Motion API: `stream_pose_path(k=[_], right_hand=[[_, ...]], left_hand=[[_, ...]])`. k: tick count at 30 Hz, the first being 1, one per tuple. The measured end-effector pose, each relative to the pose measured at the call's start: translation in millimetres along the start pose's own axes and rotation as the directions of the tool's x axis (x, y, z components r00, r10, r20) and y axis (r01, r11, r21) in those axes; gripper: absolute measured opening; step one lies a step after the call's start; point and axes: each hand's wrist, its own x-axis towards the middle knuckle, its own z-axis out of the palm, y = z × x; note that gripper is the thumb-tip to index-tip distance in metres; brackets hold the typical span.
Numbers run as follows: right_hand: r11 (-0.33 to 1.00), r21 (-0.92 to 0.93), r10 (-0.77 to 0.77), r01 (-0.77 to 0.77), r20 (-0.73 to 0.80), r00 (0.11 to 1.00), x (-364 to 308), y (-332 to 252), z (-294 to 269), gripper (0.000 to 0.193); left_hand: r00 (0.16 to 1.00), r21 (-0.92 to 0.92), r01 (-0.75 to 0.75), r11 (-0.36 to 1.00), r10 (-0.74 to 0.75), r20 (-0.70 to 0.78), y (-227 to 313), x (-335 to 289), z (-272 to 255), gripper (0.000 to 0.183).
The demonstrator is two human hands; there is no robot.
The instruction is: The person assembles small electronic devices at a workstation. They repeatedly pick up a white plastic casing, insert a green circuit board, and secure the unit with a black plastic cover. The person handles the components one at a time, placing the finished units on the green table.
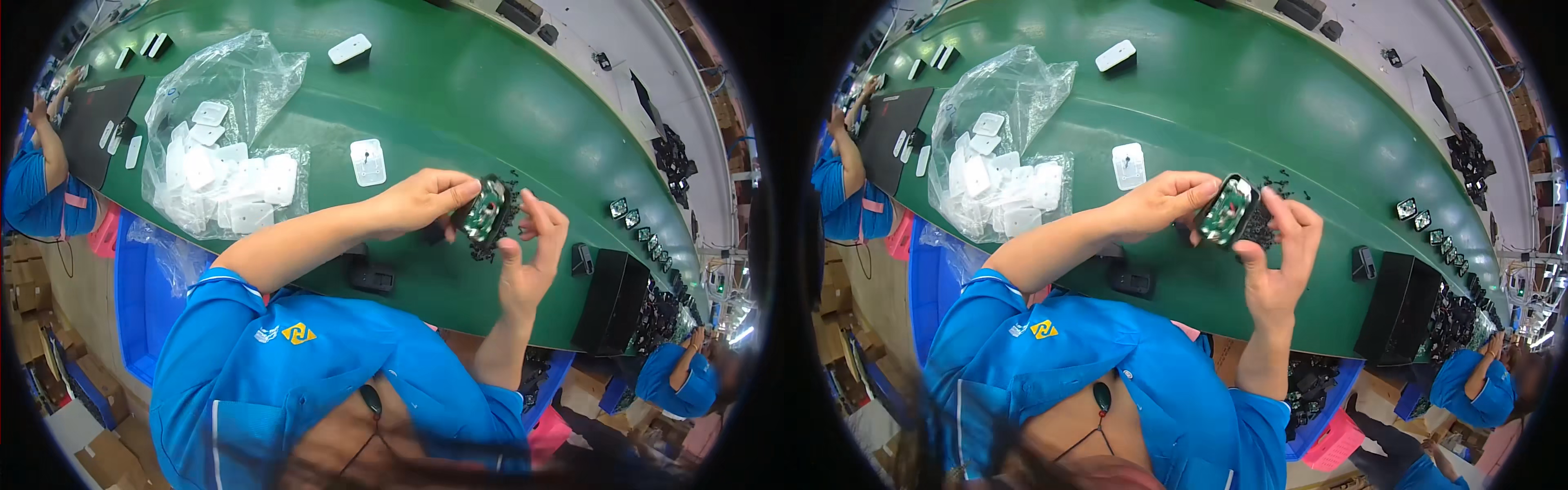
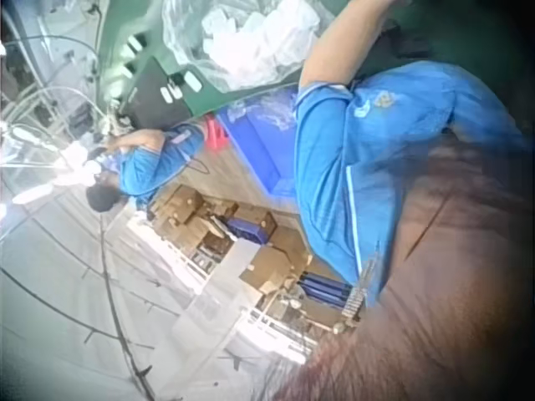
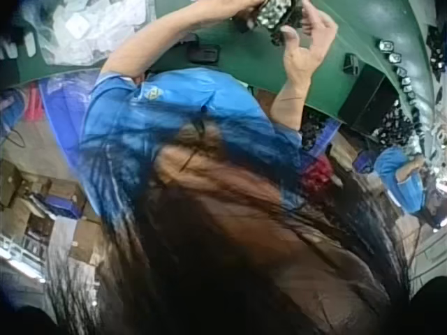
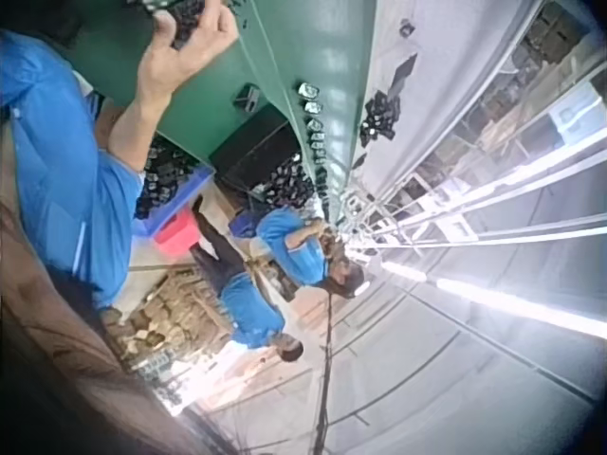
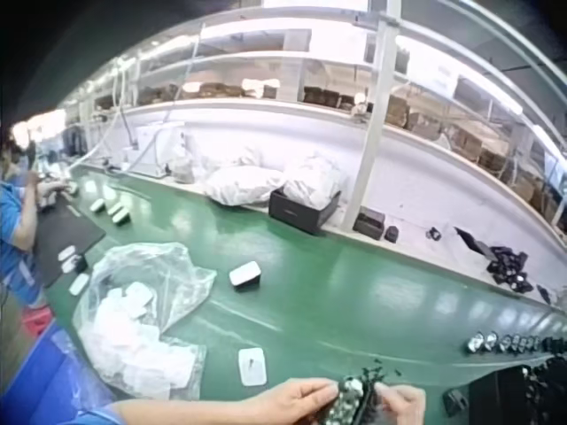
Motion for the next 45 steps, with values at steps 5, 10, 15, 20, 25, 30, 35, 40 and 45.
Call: stream_pose_path(k=[5, 10, 15, 20, 25, 30, 35, 40, 45], right_hand=[[0.971, 0.236, -0.018, -0.029, 0.196, 0.98, -8, 2, -14, 0.02], [0.995, 0.095, -0.037, 0.033, 0.047, 0.998, -14, 2, -7, 0.016], [0.999, 0.007, -0.043, 0.043, 0.147, 0.988, -11, -5, -20, 0.028], [0.982, 0.183, -0.108, 0.04, 0.378, 0.92, 2, 2, -38, 0.028], [0.981, 0.193, -0.128, 0.034, 0.5, 0.856, 11, 6, -42, 0.024], [0.981, 0.196, -0.026, -0.004, 0.149, 0.988, 0, 5, -15, 0.014], [0.978, 0.203, -0.065, 0.044, 0.097, 0.993, -3, -3, -1, 0.019], [0.978, 0.144, -0.194, 0.15, 0.37, 0.909, 11, -3, -29, 0.02], [0.992, 0.116, -0.059, 0.043, 0.145, 0.988, 4, -3, -14, 0.016]], left_hand=[[0.984, -0.225, 0.116, 0.967, -0.081, 0.159, 1, -9, 20, 0.041], [1.0, -0.139, -0.031, 0.99, 0.03, -0.007, -4, -9, 33, 0.035], [1.0, -0.062, 0.009, 0.998, -0.01, -0.014, 4, -10, 32, 0.036], [0.955, -0.292, 0.194, 0.937, -0.113, 0.274, -7, -8, 20, 0.042], [0.93, -0.322, 0.263, 0.91, -0.15, 0.335, -10, -9, 17, 0.039], [0.944, 0.208, -0.307, 0.929, 0.325, -0.055, -12, -11, 27, 0.034], [0.811, 0.468, -0.469, 0.749, 0.576, -0.108, -20, -9, 25, 0.038], [0.989, -0.254, 0.086, 0.963, -0.052, 0.138, -4, -18, 19, 0.029], [0.894, 0.261, -0.391, 0.883, 0.431, -0.118, -20, -12, 25, 0.036]])
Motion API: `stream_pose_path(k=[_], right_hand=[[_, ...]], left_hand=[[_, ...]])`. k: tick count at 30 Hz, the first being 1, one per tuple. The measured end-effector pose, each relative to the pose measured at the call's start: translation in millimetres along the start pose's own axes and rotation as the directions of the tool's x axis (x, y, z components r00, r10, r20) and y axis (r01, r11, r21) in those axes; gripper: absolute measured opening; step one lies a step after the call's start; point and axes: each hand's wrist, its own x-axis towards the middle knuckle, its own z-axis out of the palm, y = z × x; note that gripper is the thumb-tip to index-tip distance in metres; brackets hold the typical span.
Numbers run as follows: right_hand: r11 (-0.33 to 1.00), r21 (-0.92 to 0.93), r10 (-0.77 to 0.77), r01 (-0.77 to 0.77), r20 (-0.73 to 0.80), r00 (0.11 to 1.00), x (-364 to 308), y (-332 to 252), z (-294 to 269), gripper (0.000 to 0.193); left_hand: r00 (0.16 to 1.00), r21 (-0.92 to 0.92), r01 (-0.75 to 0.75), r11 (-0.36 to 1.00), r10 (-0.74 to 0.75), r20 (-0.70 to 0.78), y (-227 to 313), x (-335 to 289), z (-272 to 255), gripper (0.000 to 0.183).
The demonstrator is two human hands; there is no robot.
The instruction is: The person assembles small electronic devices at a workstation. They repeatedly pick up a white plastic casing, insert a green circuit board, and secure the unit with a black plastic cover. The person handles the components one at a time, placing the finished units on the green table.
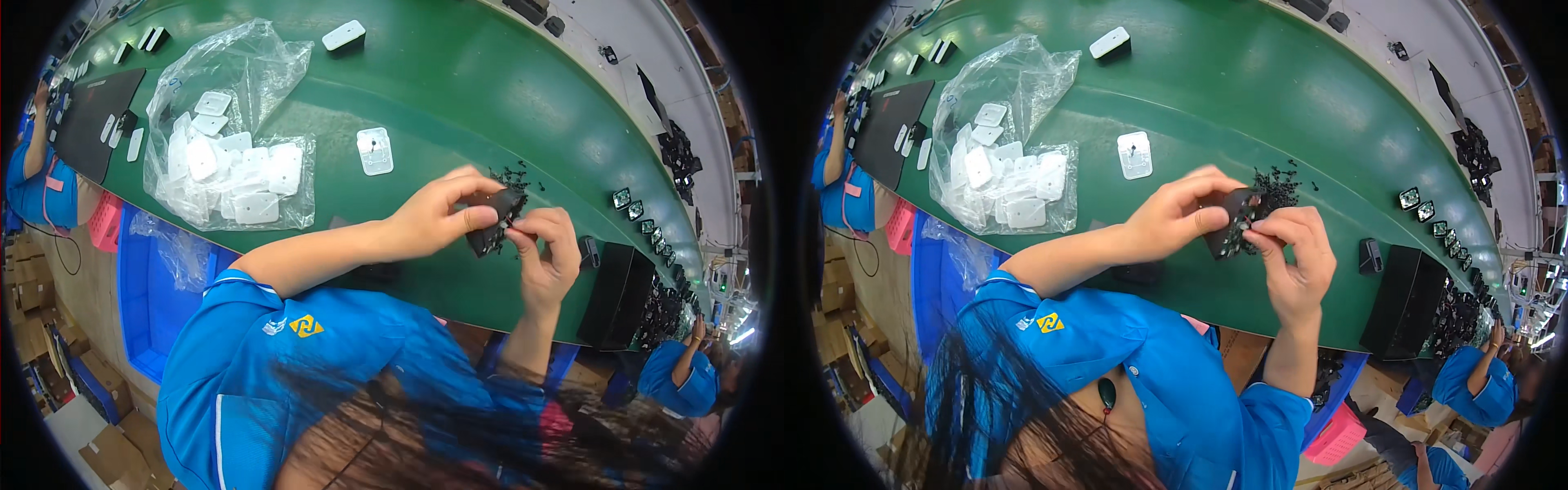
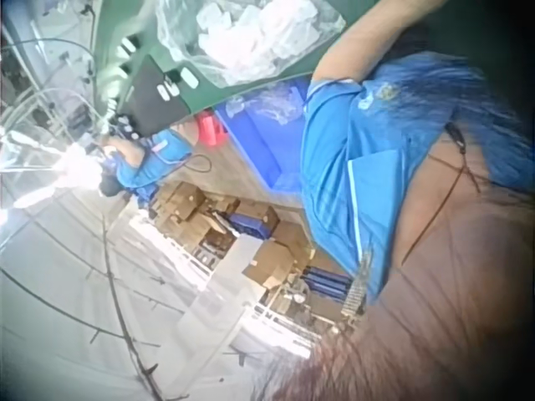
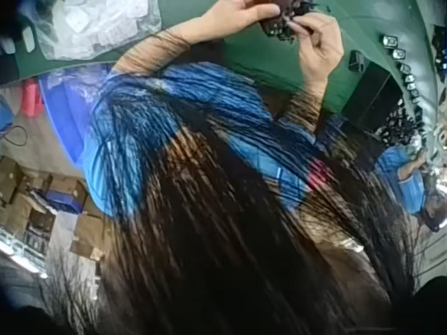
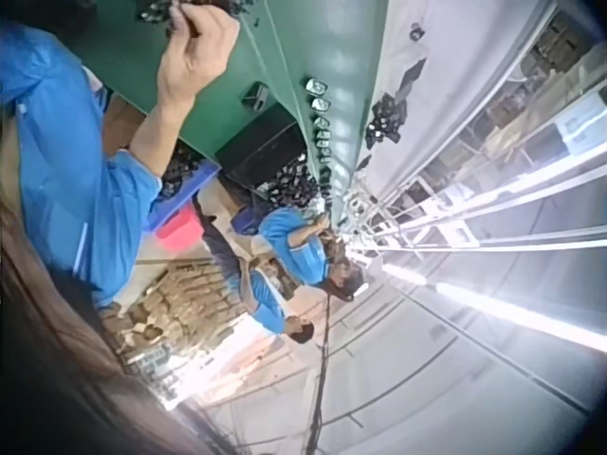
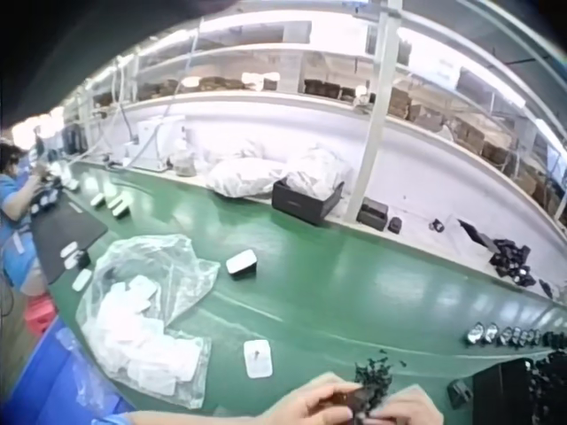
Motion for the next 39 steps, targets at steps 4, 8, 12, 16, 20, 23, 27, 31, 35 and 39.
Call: stream_pose_path(k=[4, 8, 12, 16, 20, 23, 27, 31, 35, 39], right_hand=[[0.937, 0.345, 0.178, -0.055, -0.337, 0.925, -12, 1, 37, 0.016], [0.954, 0.297, 0.122, 0.03, -0.479, 0.869, -12, -3, 65, 0.016], [0.925, 0.372, 0.145, 0.071, -0.521, 0.841, -7, -4, 77, 0.021], [0.974, 0.216, 0.053, 0.065, -0.5, 0.865, -7, 0, 78, 0.024], [0.988, 0.132, -0.001, 0.076, -0.491, 0.871, -3, -1, 80, 0.021], [0.996, -0.072, -0.085, 0.059, -0.441, 0.894, -1, -2, 78, 0.016], [0.973, -0.227, -0.111, 0.047, -0.279, 0.954, 1, -4, 68, 0.013], [0.985, 0.089, 0.16, -0.149, -0.145, 0.976, 1, -3, 55, 0.01], [0.58, 0.63, 0.517, -0.517, 0.206, 0.831, 6, 3, 29, 0.013], [0.382, 0.667, 0.486, -0.64, 0.444, 0.753, 13, 17, 22, 0.026]], left_hand=[[0.921, 0.474, -0.36, 0.803, 0.387, 0.044, 10, -2, -2, 0.056], [0.955, 0.206, -0.267, 0.941, 0.286, -0.071, 4, -5, 2, 0.06], [0.931, 0.182, -0.288, 0.94, 0.32, -0.175, 4, -6, 3, 0.048], [0.928, 0.17, -0.284, 0.944, 0.315, -0.2, 4, -7, 2, 0.045], [0.958, 0.157, -0.218, 0.963, 0.242, -0.155, 7, -10, -4, 0.051], [0.958, 0.247, -0.201, 0.948, 0.243, -0.153, 6, -11, -9, 0.049], [0.937, 0.248, -0.225, 0.942, 0.279, -0.209, 4, -9, -10, 0.041], [0.917, 0.405, -0.265, 0.875, 0.359, -0.175, 4, -8, -14, 0.045], [0.879, 0.6, -0.398, 0.694, 0.475, 0.034, 4, -8, -19, 0.056], [0.858, 0.581, -0.468, 0.666, 0.499, 0.118, 6, -12, -22, 0.059]])
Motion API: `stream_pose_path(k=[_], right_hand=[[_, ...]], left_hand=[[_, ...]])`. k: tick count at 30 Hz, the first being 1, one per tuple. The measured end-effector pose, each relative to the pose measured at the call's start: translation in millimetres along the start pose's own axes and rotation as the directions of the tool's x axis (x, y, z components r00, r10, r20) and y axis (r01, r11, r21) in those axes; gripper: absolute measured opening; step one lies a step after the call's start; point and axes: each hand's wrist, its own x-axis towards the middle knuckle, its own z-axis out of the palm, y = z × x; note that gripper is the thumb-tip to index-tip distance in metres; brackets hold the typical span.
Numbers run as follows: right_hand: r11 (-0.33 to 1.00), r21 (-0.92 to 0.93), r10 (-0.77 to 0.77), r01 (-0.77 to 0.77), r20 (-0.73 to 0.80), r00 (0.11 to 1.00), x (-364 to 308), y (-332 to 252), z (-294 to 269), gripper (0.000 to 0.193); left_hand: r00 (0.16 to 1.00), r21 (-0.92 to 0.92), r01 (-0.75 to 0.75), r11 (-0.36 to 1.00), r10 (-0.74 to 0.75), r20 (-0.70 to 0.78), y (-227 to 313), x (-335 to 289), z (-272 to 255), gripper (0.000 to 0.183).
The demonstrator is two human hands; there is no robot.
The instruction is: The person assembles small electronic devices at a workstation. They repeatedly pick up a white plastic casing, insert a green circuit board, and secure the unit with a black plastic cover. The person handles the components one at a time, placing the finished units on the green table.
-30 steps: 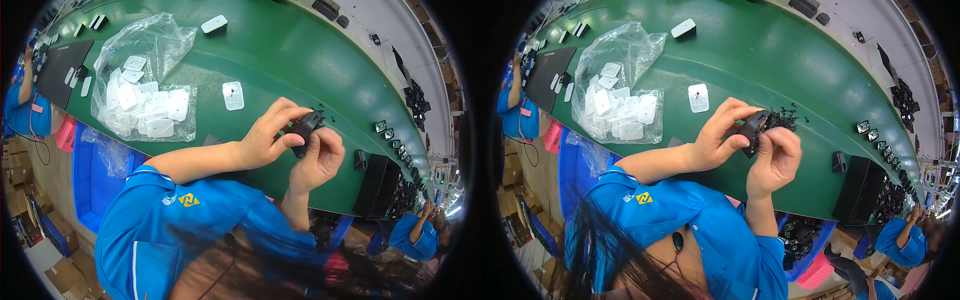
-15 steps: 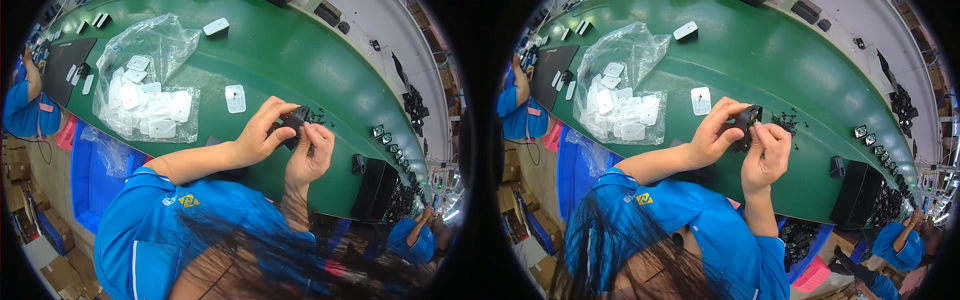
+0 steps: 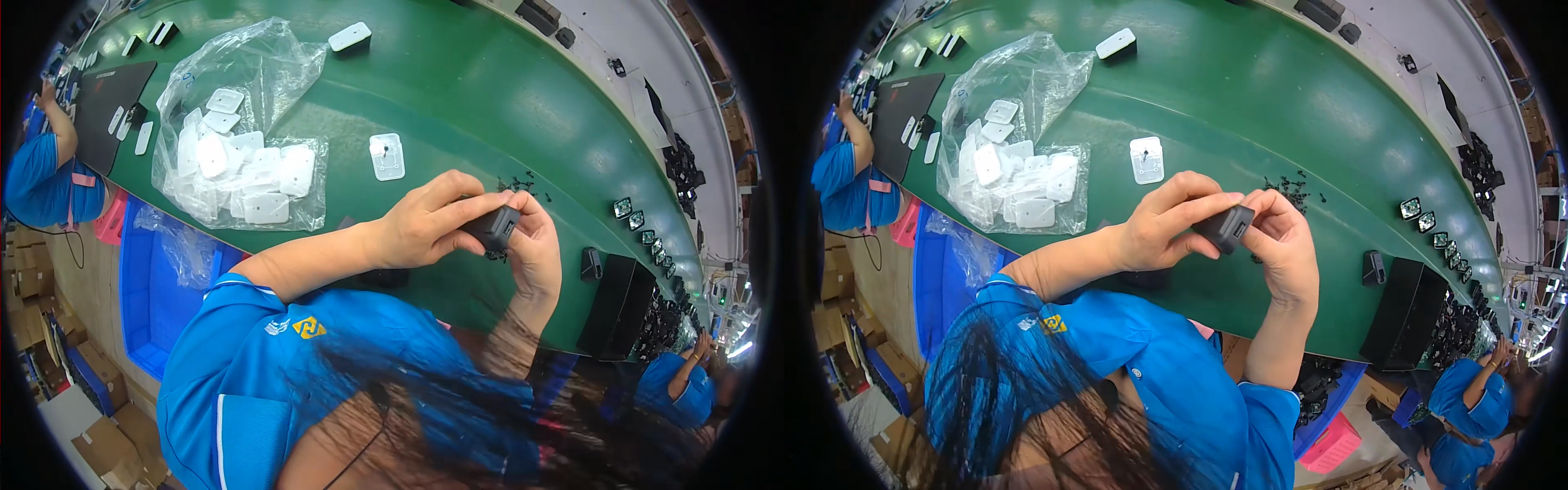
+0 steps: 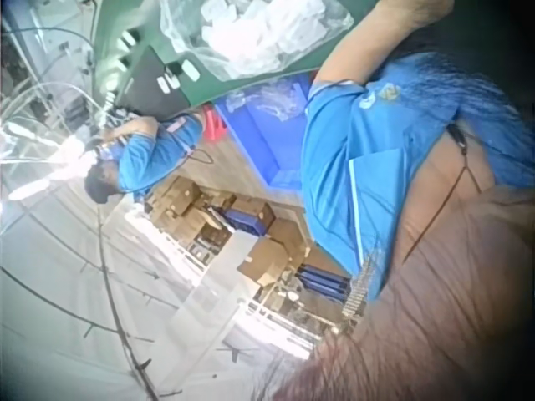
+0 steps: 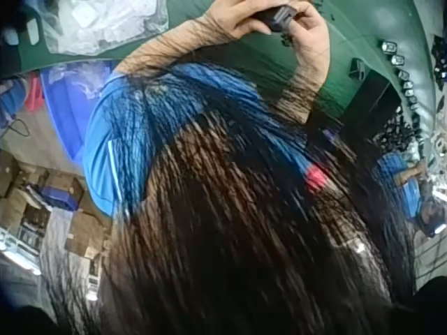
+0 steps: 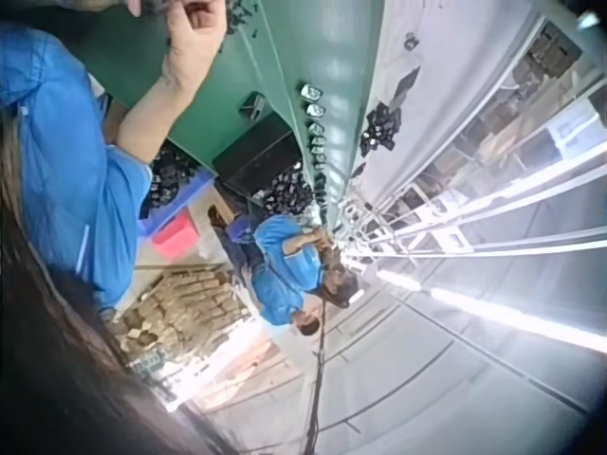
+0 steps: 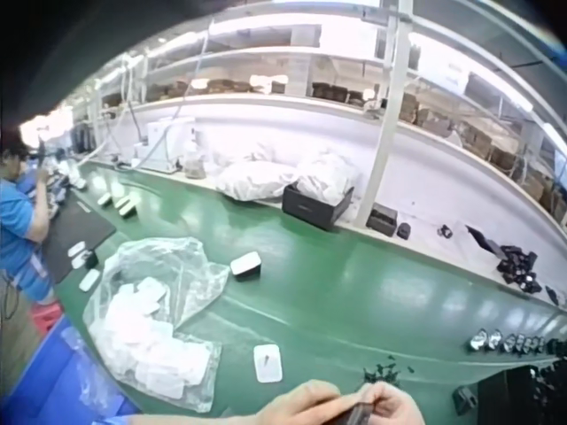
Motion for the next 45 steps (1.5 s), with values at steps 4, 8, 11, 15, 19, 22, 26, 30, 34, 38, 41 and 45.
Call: stream_pose_path(k=[4, 8, 11, 15, 19, 22, 26, 30, 34, 38, 41, 45], right_hand=[[0.998, -0.061, 0.022, -0.017, 0.088, 0.996, 12, -7, 0, 0.042], [0.991, -0.122, -0.018, 0.057, 0.299, 0.954, 28, 11, -5, 0.076], [0.999, -0.047, 0.023, -0.009, 0.315, 0.949, 30, 26, 2, 0.082], [0.982, -0.069, -0.166, 0.174, 0.102, 0.981, 33, 38, 3, 0.069], [0.978, -0.072, -0.204, 0.196, -0.128, 0.971, 51, 38, -22, 0.05], [0.969, -0.195, -0.191, 0.153, -0.191, 0.963, 64, 41, -29, 0.045], [0.921, -0.378, -0.181, 0.088, -0.22, 0.959, 71, 41, -27, 0.04], [0.754, -0.646, -0.237, 0.117, -0.102, 0.966, 74, 37, -15, 0.041], [0.46, -0.85, -0.33, 0.258, 0.106, 0.938, 86, 33, 7, 0.038], [0.105, -0.883, -0.337, 0.458, 0.402, 0.851, 103, 34, 15, 0.039], [0.05, -0.857, -0.287, 0.512, 0.479, 0.829, 113, 38, 24, 0.038], [-0.001, -0.867, -0.221, 0.499, 0.487, 0.845, 115, 41, 30, 0.038]], left_hand=[[0.953, -0.339, 0.303, 0.891, -0.273, 0.134, -2, -5, -6, 0.056], [0.722, -0.773, 0.586, 0.245, -0.591, 0.359, 2, -10, -7, 0.05], [0.632, -0.798, 0.601, 0.035, -0.631, 0.449, -2, -9, -14, 0.049], [0.604, -0.467, 0.764, 0.444, -0.747, 0.279, -22, -12, -32, 0.044], [0.876, 0.666, 0.446, 0.598, -0.445, -0.187, -48, -35, -50, 0.056], [0.813, 0.789, 0.424, 0.444, -0.571, -0.116, -55, -37, -42, 0.064], [0.849, 0.828, 0.349, 0.439, -0.523, -0.08, -63, -38, -39, 0.051], [0.886, 0.814, 0.247, 0.526, -0.463, 0.031, -75, -38, -50, 0.04], [0.892, 0.757, 0.105, 0.645, -0.398, 0.216, -85, -34, -66, 0.047], [0.924, 0.703, 0.071, 0.708, -0.311, 0.22, -95, -33, -80, 0.045], [0.933, 0.592, 0.179, 0.786, -0.327, 0.152, -95, -38, -89, 0.054], [0.933, 0.454, 0.254, 0.854, -0.34, 0.119, -95, -48, -89, 0.058]])
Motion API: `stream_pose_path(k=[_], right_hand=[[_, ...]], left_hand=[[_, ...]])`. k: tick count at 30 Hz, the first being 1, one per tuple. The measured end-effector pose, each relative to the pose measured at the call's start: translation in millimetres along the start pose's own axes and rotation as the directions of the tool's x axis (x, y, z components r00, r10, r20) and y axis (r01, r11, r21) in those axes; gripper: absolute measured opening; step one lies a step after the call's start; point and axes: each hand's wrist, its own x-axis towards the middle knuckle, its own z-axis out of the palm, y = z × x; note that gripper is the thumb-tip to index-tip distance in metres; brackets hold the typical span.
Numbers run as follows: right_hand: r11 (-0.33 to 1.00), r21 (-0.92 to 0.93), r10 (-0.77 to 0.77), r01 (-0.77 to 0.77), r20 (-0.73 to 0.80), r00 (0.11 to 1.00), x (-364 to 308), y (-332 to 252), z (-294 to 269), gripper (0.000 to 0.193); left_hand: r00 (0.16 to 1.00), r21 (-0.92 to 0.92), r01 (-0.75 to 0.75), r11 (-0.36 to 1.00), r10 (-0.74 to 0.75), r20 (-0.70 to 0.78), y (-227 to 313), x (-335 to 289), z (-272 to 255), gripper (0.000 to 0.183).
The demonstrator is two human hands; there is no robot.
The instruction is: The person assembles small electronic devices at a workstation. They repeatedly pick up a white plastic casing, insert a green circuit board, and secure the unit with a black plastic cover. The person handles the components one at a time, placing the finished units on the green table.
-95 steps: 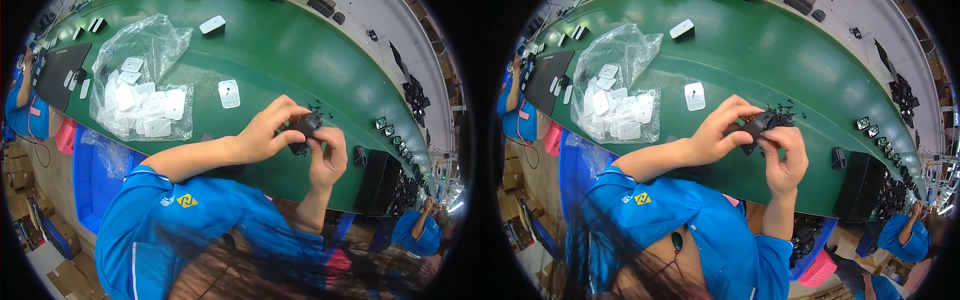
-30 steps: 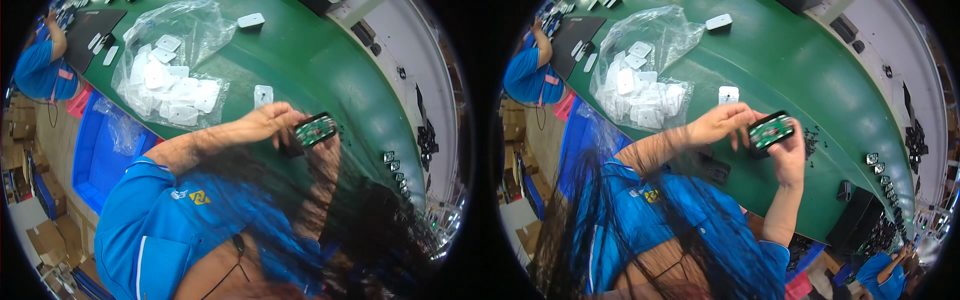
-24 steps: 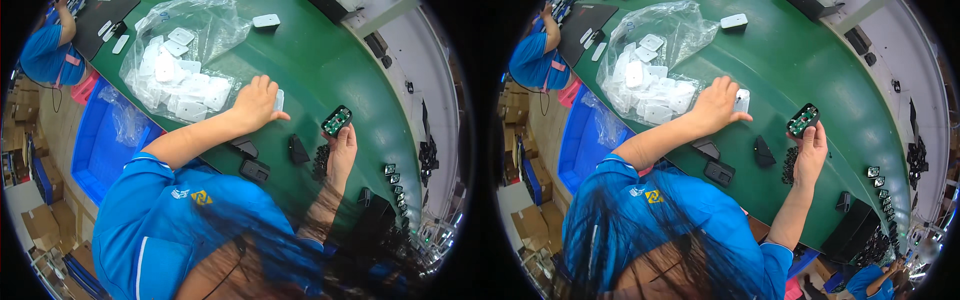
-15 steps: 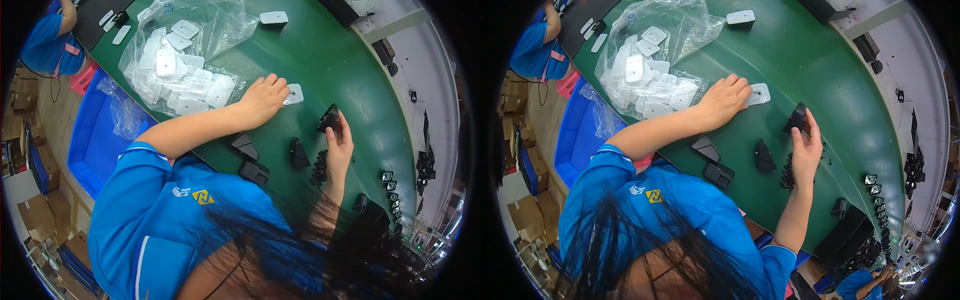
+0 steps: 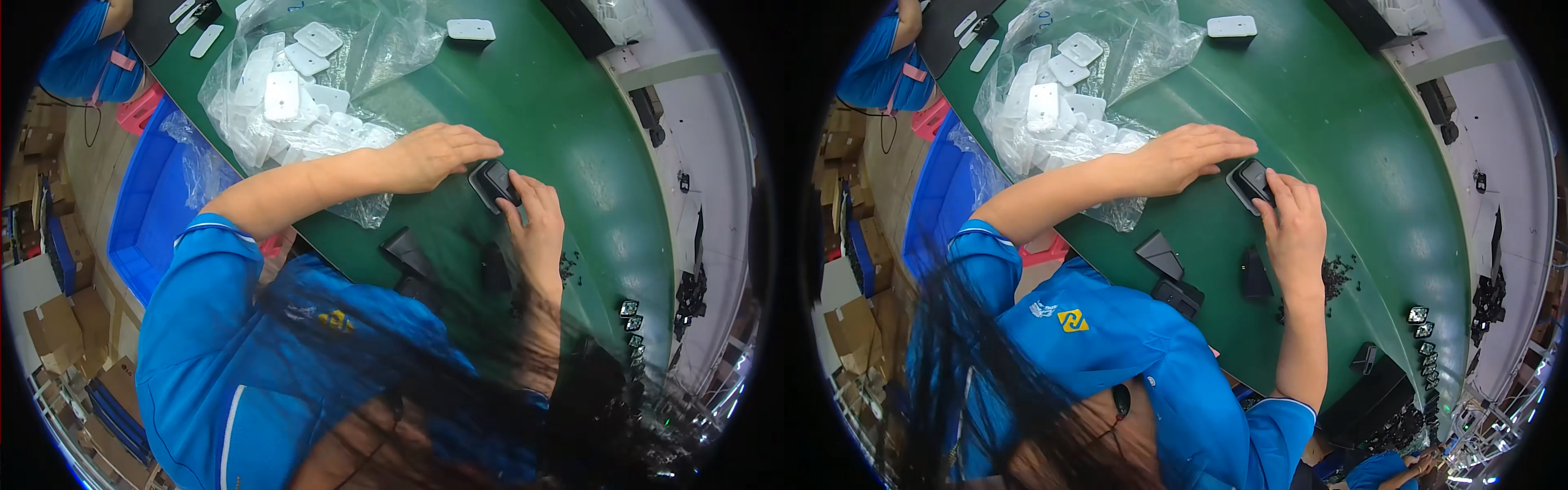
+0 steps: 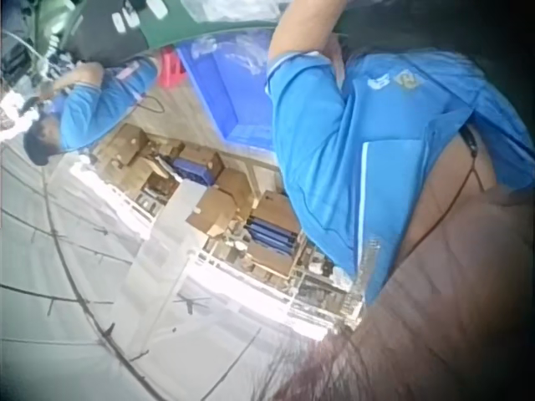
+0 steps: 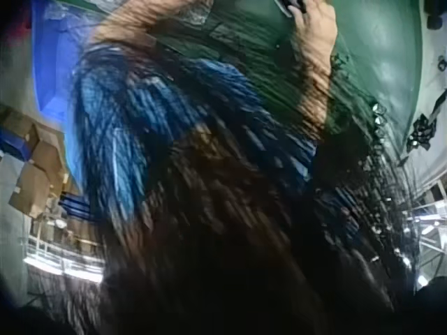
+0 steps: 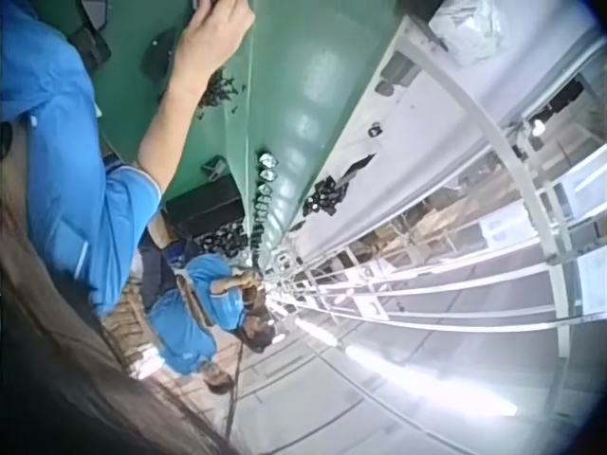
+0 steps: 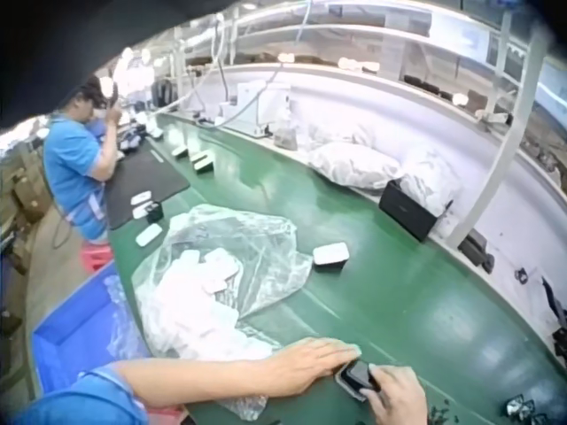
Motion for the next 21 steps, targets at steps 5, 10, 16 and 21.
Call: stream_pose_path(k=[5, 10, 16, 21], right_hand=[[0.999, -0.033, -0.005, 0.007, 0.048, 0.999, 2, -7, 3, 0.037], [0.967, -0.231, -0.103, 0.109, 0.038, 0.994, -4, -12, 15, 0.035], [0.962, -0.268, -0.052, 0.055, 0.017, 0.999, -8, -19, 17, 0.039], [0.987, -0.158, -0.005, -0.006, -0.069, 0.998, -6, -15, 21, 0.04]], left_hand=[[0.992, 0.01, -0.03, 1.0, 0.028, 0.126, -1, -5, -3, 0.06], [0.981, 0.135, -0.125, 0.983, 0.103, 0.164, -1, -10, -3, 0.058], [0.967, 0.334, -0.242, 0.911, 0.2, 0.156, 0, -7, 0, 0.045], [0.973, 0.263, -0.228, 0.937, 0.211, 0.093, 2, -3, 0, 0.055]])
